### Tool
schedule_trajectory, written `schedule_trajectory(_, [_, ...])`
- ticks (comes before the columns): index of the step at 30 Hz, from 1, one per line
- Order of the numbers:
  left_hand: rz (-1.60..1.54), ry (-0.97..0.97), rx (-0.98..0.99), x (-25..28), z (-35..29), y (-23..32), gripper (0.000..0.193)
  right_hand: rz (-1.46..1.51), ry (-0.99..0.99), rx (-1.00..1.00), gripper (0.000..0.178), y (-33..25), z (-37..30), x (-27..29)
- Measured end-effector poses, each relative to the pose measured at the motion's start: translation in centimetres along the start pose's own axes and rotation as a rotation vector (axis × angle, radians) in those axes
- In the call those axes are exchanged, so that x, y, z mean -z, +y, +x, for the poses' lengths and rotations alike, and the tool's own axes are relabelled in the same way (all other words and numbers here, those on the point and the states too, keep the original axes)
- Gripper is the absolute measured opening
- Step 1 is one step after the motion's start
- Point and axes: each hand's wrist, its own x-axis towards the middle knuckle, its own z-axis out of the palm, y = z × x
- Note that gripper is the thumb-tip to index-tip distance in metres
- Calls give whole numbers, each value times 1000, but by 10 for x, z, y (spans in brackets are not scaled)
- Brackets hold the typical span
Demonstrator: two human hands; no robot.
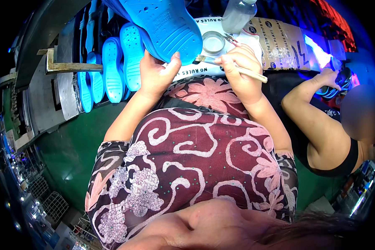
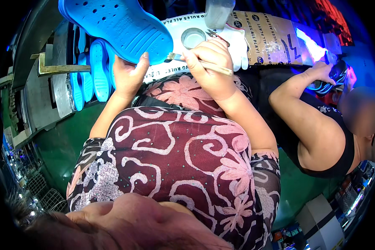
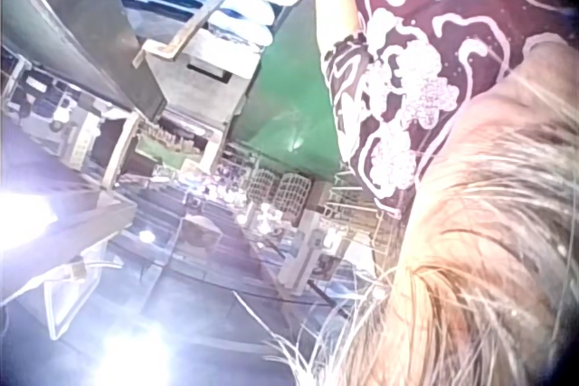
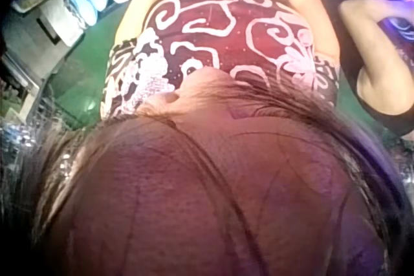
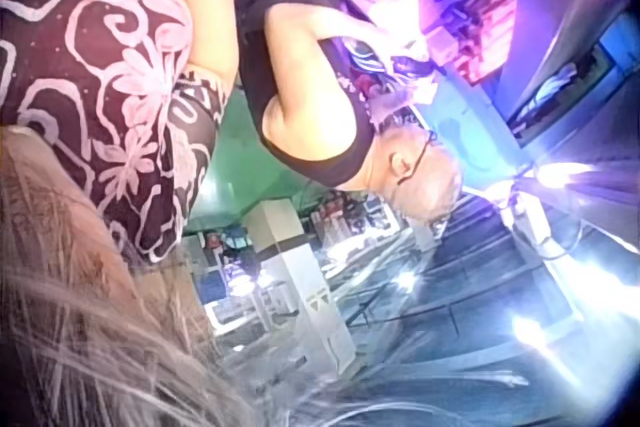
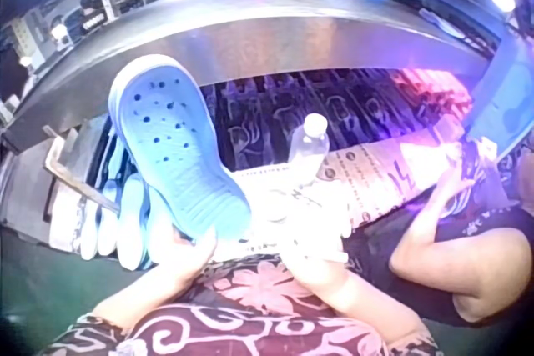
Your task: The person cleans the interior and edges of blue shoe soles using a small brush dipped in a liquid container, handling each sole one at a time and then placing it onto a moving conveyor belt.
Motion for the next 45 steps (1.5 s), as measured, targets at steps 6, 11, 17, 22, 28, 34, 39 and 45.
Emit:
schedule_trajectory(6, [-10,27,44,0,2,3,39,-40,-26,-49,22,8,-2,3])
schedule_trajectory(11, [68,25,-46,2,11,11,39,32,103,-189,28,7,-4,19])
schedule_trajectory(17, [-94,-93,-82,21,29,64,47,126,171,-374,27,16,-29,22])
schedule_trajectory(22, [-383,-525,255,-11,44,109,70,188,273,-422,28,28,-47,35])
schedule_trajectory(28, [-425,-1092,232,-105,134,150,58,164,371,-583,25,16,-51,34])
schedule_trajectory(34, [-1079,-578,461,-252,257,201,50,180,384,-595,29,29,-58,33])
schedule_trajectory(39, [-1098,-758,209,-227,200,180,59,280,462,-643,28,30,-61,34])
schedule_trajectory(45, [-270,-467,271,-32,140,72,43,350,390,-672,28,37,-62,18])
